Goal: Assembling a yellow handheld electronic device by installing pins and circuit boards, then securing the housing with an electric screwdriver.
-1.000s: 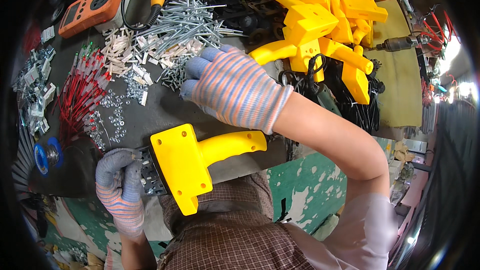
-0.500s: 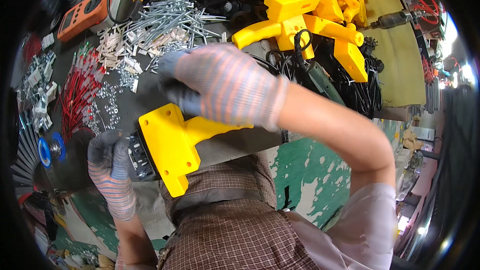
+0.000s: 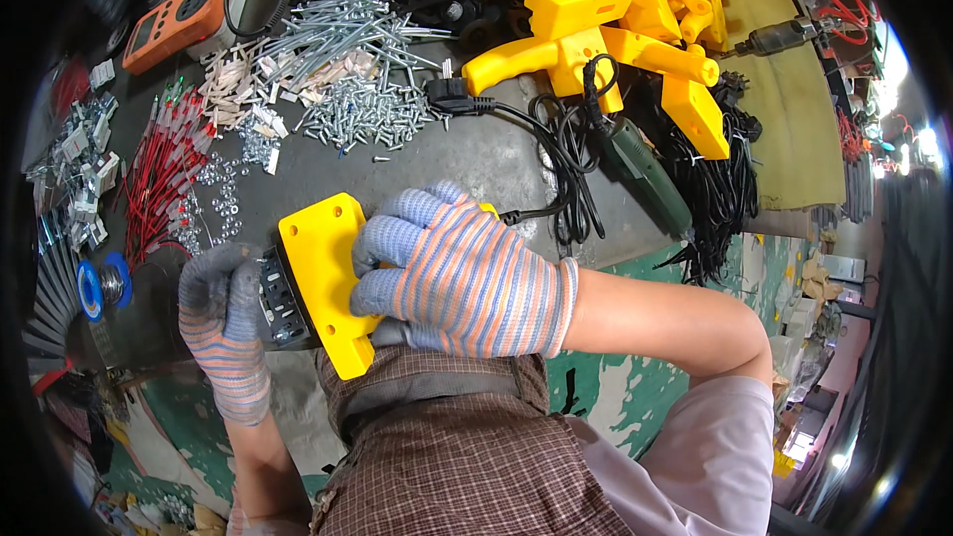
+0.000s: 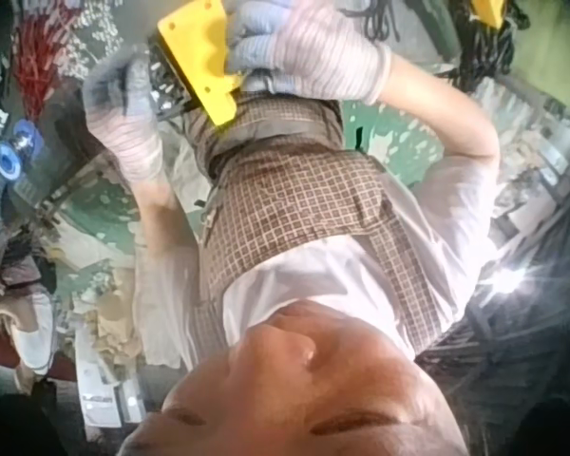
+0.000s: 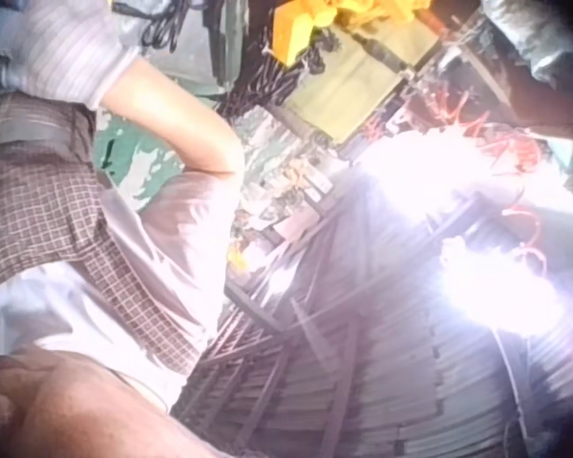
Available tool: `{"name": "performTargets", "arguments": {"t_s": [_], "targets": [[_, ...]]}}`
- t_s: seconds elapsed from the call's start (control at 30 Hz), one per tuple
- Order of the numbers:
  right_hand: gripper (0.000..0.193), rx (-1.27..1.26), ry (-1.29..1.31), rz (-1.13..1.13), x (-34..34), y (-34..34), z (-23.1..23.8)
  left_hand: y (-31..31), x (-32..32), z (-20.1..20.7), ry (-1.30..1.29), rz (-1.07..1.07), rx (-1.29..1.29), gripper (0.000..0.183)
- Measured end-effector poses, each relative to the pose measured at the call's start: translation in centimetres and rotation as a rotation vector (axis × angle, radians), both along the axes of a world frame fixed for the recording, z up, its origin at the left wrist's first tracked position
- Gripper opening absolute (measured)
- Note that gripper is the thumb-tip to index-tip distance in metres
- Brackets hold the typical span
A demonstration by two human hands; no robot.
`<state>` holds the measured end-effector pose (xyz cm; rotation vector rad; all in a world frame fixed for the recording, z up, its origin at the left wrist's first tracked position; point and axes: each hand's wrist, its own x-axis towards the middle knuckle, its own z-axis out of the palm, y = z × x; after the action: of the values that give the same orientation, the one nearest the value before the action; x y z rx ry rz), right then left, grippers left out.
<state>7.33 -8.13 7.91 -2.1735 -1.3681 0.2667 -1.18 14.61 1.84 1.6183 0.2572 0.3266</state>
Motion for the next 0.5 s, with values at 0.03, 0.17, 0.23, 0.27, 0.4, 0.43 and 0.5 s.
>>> {"name": "performTargets", "arguments": {"t_s": [0.03, 0.17, 0.23, 0.27, 0.4, 0.43, 0.5], "targets": [[0.021, -0.001, -0.002, -0.001, 0.3, -0.1, 0.2, 0.0, 0.0, -0.2, -0.005, 0.003, 0.022, 0.017], [0.020, -0.136, -0.195, -0.242, 3.4, -0.5, 0.0, 0.4, -0.2, -0.3, 0.001, -0.033, 0.069, 0.018], [0.017, -0.256, -0.334, -0.269, 5.3, 0.6, -0.8, 0.5, -0.3, 0.1, 0.021, -0.015, 0.053, 0.018], [0.012, -0.327, -0.394, -0.199, 5.8, 1.2, -1.2, 0.5, -0.1, 0.1, 0.019, -0.023, 0.059, 0.018], [0.007, -0.511, -0.473, -0.061, 6.5, 3.4, -1.7, 0.2, 0.4, 0.3, 0.020, -0.002, 0.120, 0.016], [0.008, -0.566, -0.465, -0.009, 6.9, 3.8, -1.5, 0.2, 0.5, 0.4, -0.001, -0.005, 0.092, 0.016], [0.010, -0.640, -0.360, -0.028, 7.8, 3.7, -1.1, 0.2, 0.8, 1.1, -0.017, -0.048, 0.089, 0.016]]}}
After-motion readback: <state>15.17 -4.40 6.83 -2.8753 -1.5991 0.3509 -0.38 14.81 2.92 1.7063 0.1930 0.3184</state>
